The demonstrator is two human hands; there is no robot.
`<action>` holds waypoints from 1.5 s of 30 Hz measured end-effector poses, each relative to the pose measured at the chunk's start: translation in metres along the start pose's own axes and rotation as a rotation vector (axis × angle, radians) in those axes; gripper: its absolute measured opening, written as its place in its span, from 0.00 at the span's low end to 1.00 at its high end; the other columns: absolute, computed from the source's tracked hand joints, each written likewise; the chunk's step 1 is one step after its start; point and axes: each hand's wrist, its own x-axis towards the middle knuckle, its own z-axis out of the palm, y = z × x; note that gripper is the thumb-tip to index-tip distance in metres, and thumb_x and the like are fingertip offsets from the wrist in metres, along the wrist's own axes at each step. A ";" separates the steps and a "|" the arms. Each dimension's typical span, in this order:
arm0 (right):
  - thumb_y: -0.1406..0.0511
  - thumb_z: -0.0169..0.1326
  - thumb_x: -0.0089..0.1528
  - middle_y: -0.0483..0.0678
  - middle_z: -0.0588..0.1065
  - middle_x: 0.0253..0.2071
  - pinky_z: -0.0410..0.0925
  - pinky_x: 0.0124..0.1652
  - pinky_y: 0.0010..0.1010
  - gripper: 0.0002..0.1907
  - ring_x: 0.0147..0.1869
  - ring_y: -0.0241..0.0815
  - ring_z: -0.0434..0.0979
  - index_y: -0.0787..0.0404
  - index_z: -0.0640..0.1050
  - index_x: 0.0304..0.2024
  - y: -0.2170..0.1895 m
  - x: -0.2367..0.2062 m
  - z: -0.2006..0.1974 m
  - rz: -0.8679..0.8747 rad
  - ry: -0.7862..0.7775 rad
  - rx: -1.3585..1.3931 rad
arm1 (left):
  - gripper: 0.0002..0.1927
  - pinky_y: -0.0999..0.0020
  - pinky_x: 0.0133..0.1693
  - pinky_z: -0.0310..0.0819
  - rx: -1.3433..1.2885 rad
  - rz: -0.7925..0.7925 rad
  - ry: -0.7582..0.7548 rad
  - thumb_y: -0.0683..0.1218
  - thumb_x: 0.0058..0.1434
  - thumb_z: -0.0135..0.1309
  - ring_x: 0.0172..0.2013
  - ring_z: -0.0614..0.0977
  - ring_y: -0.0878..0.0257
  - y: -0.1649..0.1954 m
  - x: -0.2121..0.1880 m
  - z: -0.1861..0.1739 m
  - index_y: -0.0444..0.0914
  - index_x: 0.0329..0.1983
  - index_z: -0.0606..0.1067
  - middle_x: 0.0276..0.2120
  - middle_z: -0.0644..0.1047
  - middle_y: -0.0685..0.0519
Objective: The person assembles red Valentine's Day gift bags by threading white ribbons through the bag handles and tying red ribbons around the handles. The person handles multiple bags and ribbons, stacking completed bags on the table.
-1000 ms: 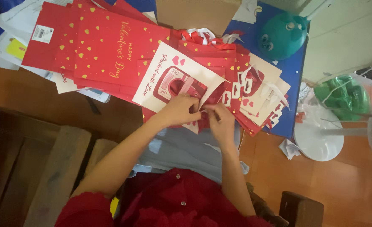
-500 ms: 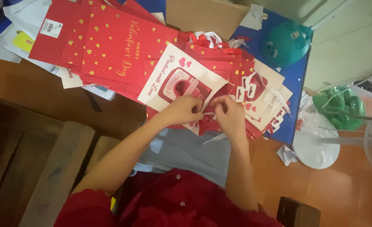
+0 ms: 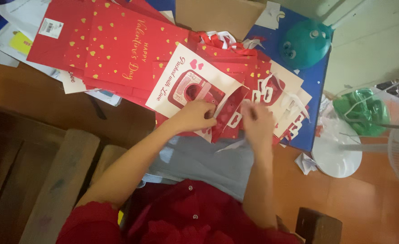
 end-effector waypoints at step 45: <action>0.75 0.56 0.55 0.51 0.76 0.54 0.66 0.73 0.48 0.15 0.66 0.51 0.75 0.62 0.76 0.44 -0.022 -0.008 0.026 -0.597 0.054 -0.090 | 0.10 0.56 0.35 0.70 0.268 0.385 0.380 0.47 0.55 0.62 0.32 0.78 0.53 0.115 -0.027 -0.063 0.39 0.30 0.73 0.27 0.76 0.50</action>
